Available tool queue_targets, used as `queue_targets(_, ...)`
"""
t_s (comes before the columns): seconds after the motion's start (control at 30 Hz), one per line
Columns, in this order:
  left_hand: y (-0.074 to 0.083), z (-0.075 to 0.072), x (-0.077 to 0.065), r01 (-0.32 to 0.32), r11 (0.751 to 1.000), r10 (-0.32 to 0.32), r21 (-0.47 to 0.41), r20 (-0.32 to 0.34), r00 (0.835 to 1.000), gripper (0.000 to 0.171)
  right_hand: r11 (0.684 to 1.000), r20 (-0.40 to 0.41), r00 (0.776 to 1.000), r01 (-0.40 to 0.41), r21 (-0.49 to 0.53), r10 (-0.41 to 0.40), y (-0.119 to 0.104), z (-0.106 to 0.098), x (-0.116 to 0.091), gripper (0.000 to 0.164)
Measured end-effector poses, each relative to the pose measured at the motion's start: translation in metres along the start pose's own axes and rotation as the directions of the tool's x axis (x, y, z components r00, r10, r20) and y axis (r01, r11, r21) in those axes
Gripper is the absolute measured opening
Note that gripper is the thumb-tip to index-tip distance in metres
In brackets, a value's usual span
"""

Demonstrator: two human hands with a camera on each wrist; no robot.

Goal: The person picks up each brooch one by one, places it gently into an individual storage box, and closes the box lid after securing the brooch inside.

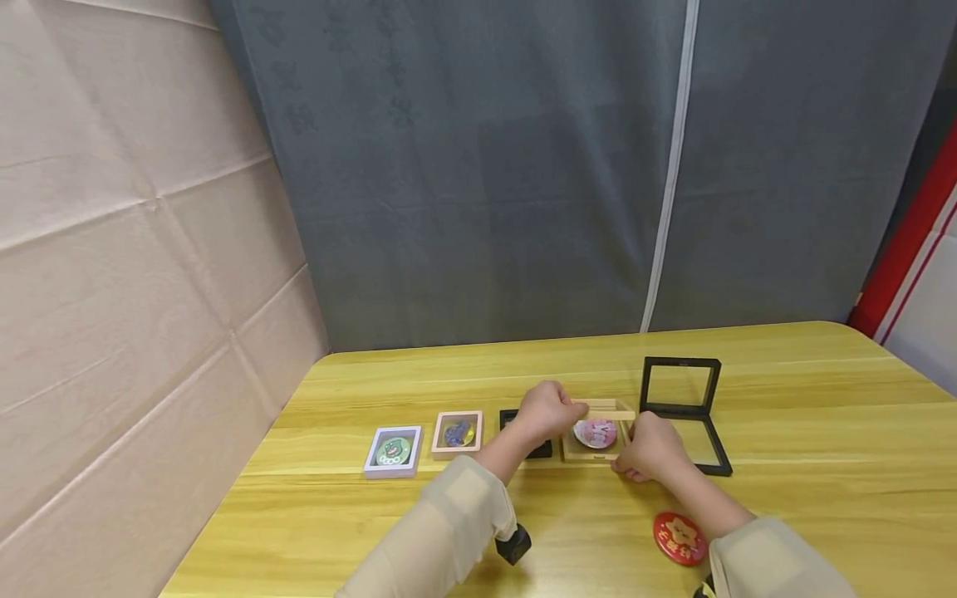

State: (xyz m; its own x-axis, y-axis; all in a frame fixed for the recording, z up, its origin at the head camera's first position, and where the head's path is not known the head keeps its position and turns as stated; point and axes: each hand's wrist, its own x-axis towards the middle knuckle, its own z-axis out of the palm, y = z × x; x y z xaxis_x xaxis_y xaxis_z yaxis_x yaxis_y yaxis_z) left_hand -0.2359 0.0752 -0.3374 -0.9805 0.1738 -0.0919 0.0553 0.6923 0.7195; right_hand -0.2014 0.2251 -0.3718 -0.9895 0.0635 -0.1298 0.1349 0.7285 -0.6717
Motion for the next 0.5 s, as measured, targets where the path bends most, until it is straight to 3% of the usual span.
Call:
queue_targets(0.27, -0.0005, 0.0015, 0.0, -0.009, 0.997, 0.008, 0.075, 0.014, 1.0, 0.048, 0.999, -0.009, 1.0, 0.001, 0.035, -0.001, 0.0017, -0.0006, -0.0012, 0.035)
queue_targets(0.5, -0.0039, 0.0044, -0.0018, -0.007, 0.992, 0.001, 0.124, 0.05, 0.999, 0.033, 0.998, -0.023, 1.0, 0.002, 0.058, -0.001, 0.0011, 0.0004, -0.0016, 0.029)
